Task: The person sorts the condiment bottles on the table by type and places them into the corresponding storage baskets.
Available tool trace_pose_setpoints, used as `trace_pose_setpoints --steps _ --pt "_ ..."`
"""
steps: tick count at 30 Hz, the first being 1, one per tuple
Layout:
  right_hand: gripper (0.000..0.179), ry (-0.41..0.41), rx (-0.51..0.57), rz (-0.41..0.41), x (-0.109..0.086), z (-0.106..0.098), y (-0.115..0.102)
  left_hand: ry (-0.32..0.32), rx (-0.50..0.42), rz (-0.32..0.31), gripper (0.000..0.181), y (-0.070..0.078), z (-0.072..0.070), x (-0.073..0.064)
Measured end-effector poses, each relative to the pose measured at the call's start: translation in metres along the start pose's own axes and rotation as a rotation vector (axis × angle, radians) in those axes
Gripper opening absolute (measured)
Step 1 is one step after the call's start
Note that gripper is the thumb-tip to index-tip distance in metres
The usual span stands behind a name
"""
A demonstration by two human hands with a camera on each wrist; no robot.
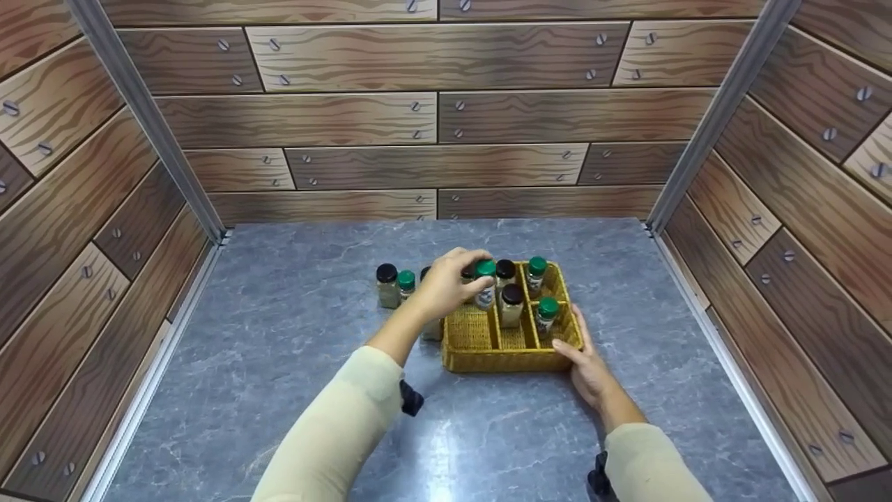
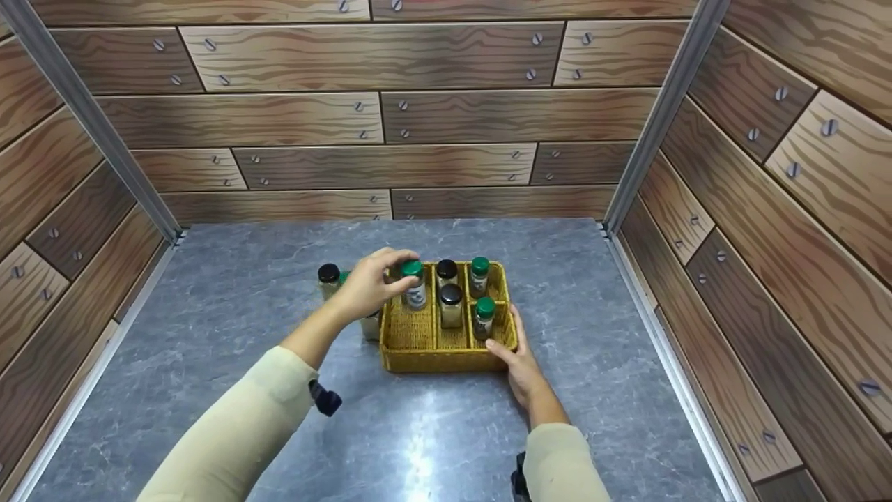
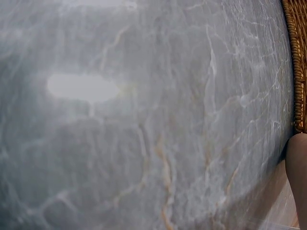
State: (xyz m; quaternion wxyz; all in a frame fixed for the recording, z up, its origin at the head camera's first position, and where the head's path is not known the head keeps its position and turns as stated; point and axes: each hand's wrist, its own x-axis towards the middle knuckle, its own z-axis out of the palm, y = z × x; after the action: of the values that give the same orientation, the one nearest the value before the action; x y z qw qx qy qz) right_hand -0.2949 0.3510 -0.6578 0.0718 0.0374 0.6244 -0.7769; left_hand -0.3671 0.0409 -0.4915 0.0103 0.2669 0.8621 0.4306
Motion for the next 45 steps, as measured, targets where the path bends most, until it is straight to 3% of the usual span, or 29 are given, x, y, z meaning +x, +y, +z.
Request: trace_pose_setpoints --steps 12,22,27,35,45 --pt "0.096 0.014 0.011 0.011 -0.003 0.000 0.008 0.029 0.009 -0.037 0.051 0.023 0.050 0.042" --pt "0.094 0.015 0.018 0.034 -0.006 0.001 0.016 0.011 0.013 -0.023 0.048 0.022 0.086 0.072" --pt "0.095 0.012 0.007 0.033 -0.006 -0.001 0.014 -0.020 0.037 -0.058 0.048 0.017 0.104 0.081" --pt "0.096 0.019 -0.004 0.019 -0.005 0.000 0.009 -0.088 0.129 -0.105 0.048 0.005 0.120 0.090" --pt "0.095 -0.005 -0.023 -0.005 -0.002 -0.001 0.001 -0.129 0.225 -0.135 0.047 -0.003 0.128 0.095"
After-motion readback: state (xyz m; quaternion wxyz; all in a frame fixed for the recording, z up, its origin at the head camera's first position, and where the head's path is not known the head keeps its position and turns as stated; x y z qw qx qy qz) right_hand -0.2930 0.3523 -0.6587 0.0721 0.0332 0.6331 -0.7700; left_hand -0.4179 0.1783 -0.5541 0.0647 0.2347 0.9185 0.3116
